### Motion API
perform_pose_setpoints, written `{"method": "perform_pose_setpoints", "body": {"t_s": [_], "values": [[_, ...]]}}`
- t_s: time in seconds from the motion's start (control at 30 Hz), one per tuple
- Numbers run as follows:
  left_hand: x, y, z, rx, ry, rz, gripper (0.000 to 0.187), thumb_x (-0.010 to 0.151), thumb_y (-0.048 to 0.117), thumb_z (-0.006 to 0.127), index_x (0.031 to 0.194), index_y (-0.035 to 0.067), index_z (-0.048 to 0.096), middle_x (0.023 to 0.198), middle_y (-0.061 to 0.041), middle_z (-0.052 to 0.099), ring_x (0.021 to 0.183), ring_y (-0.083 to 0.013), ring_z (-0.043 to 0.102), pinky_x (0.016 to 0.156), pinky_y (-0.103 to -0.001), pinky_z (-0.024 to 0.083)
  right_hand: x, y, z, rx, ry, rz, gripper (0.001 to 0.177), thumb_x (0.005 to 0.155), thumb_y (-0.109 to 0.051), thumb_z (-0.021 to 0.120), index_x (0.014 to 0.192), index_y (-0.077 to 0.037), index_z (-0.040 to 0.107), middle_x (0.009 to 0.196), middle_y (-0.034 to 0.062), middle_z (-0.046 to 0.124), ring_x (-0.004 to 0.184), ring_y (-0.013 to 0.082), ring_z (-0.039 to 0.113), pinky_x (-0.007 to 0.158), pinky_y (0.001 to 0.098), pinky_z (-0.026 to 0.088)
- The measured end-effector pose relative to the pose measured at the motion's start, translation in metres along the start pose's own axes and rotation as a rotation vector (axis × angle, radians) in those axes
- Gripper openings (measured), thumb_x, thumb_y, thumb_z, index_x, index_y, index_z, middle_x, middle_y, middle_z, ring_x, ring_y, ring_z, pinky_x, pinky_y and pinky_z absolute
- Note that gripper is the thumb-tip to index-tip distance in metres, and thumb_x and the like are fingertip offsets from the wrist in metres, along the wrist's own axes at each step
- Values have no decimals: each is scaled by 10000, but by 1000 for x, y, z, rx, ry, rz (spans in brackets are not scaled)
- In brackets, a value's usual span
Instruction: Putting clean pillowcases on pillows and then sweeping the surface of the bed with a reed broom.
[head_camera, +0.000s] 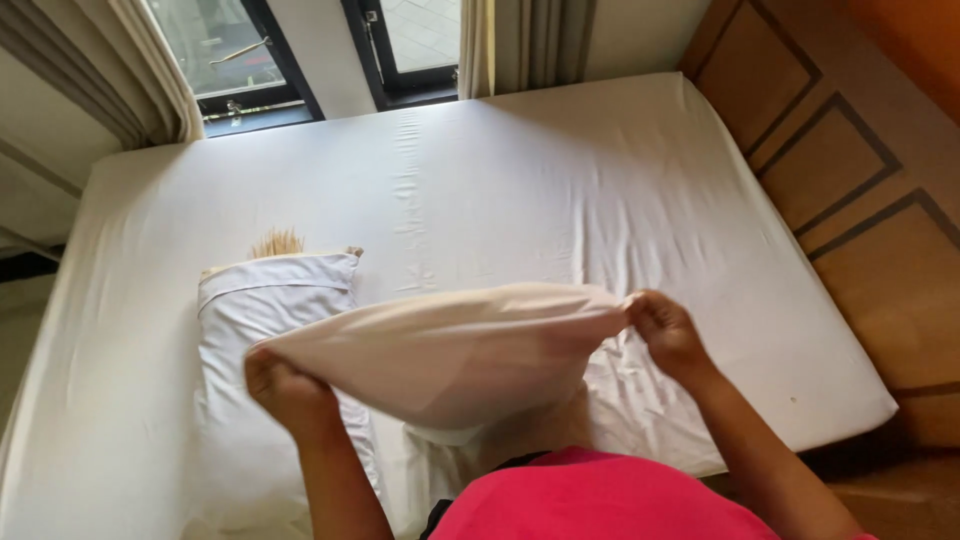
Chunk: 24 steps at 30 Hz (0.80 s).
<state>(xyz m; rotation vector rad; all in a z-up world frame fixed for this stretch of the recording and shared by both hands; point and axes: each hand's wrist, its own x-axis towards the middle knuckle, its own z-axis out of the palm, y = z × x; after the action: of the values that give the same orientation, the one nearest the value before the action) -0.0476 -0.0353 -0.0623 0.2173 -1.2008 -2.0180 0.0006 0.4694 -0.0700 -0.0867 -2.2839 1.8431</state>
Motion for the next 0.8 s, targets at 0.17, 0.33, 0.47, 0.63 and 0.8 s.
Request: {"method": "perform_pose_setpoints", "body": {"t_s": [0.17,0.33,0.47,0.63,0.8], "values": [[-15,72,24,260,-45,-104,270,1107,252,529,927,56,575,773,15,546,656,-95,444,583,-255,393,-1,-44,1,82,-199,-98,195,1070,-129,516,937,-58,640,760,-15,537,673,81,476,614,249,449],[-45,64,9,333,-303,-88,287,1092,273,551,958,31,628,799,13,586,714,-83,486,643,-238,409,48,-42,-18,372,123,-68,355,1221,-206,474,901,-82,564,744,-25,484,656,72,423,610,255,402],[-28,68,35,218,-346,-92,286,1101,257,555,962,31,661,826,15,619,760,-72,526,702,-232,437,63,-47,-19,122,308,-82,311,1142,-238,471,893,-96,592,754,-26,521,662,66,446,592,249,405],[-2,72,62,396,-389,-23,245,1094,200,618,936,13,621,860,27,567,804,-72,482,736,-240,414,47,-68,-35,187,230,-100,327,1134,-321,529,901,-99,584,773,-32,514,680,55,429,593,241,382],[2,99,79,490,-454,58,321,1161,225,542,946,-4,609,850,34,584,815,-64,484,776,-238,427,13,-107,-40,-14,165,-306,361,1161,-357,495,945,-78,572,815,-15,550,727,78,477,661,245,416]]}}
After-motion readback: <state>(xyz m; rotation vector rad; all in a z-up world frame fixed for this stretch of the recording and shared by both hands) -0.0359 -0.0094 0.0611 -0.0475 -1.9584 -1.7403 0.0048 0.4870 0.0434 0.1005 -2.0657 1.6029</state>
